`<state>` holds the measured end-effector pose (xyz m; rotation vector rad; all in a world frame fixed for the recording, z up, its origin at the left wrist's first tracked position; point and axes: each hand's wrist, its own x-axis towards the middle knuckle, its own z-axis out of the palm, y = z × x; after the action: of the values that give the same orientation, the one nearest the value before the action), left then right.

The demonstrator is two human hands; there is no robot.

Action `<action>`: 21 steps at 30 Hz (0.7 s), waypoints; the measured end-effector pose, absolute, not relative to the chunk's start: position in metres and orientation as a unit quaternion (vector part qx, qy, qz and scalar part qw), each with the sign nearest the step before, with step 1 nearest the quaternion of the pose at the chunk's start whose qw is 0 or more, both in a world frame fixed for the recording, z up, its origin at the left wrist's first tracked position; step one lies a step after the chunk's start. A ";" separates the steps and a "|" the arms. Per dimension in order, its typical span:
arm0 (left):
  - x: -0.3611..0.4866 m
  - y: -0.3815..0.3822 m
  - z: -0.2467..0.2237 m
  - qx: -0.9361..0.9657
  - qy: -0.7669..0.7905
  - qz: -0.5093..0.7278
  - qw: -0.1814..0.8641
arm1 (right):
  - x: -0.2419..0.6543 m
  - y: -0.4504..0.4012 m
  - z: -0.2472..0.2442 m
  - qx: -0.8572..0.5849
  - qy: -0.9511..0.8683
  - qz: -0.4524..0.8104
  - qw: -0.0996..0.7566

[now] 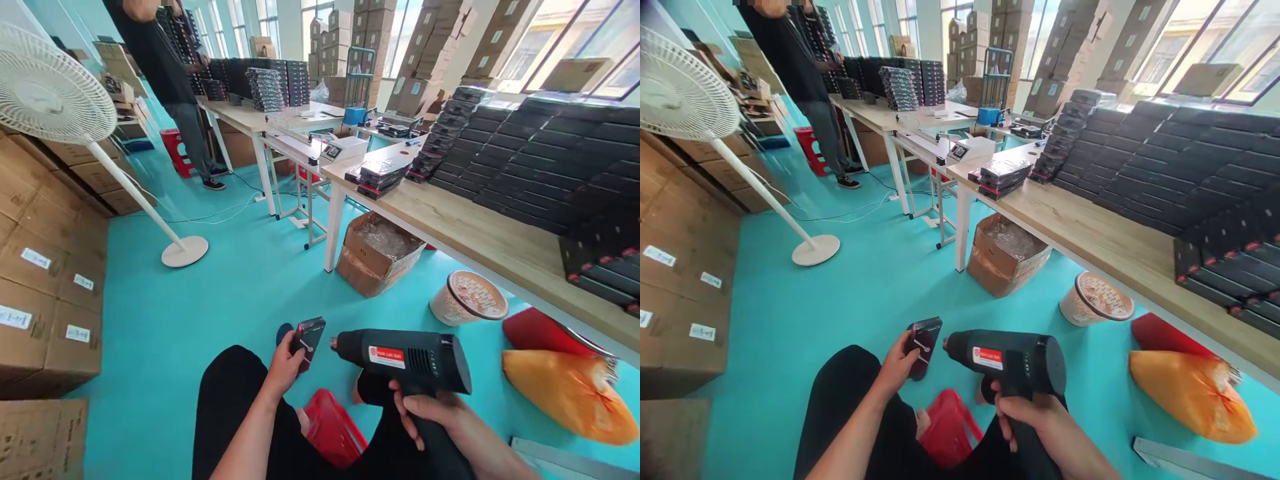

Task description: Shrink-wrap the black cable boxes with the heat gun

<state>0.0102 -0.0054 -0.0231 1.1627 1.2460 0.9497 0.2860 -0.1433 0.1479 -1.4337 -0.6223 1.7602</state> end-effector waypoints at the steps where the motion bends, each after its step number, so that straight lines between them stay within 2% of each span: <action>1: 0.009 -0.004 -0.025 0.512 0.523 0.398 0.553 | 0.284 -0.142 0.152 -0.547 -0.259 0.700 0.378; 7: 0.003 0.000 -0.028 0.619 0.512 0.407 0.434 | 0.269 -0.121 0.171 -0.553 -0.335 0.673 0.358; 11: 0.004 -0.002 -0.027 0.632 0.510 0.399 0.426 | 0.262 -0.110 0.170 -0.515 -0.383 0.699 0.316; 21: 0.002 -0.001 -0.037 0.626 0.516 0.395 0.431 | 0.258 -0.103 0.171 -0.549 -0.381 0.674 0.314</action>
<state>0.0017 -0.0012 -0.0367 1.5624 1.2876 0.9843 0.2578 -0.1027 0.1711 -1.4472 -1.0052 1.7760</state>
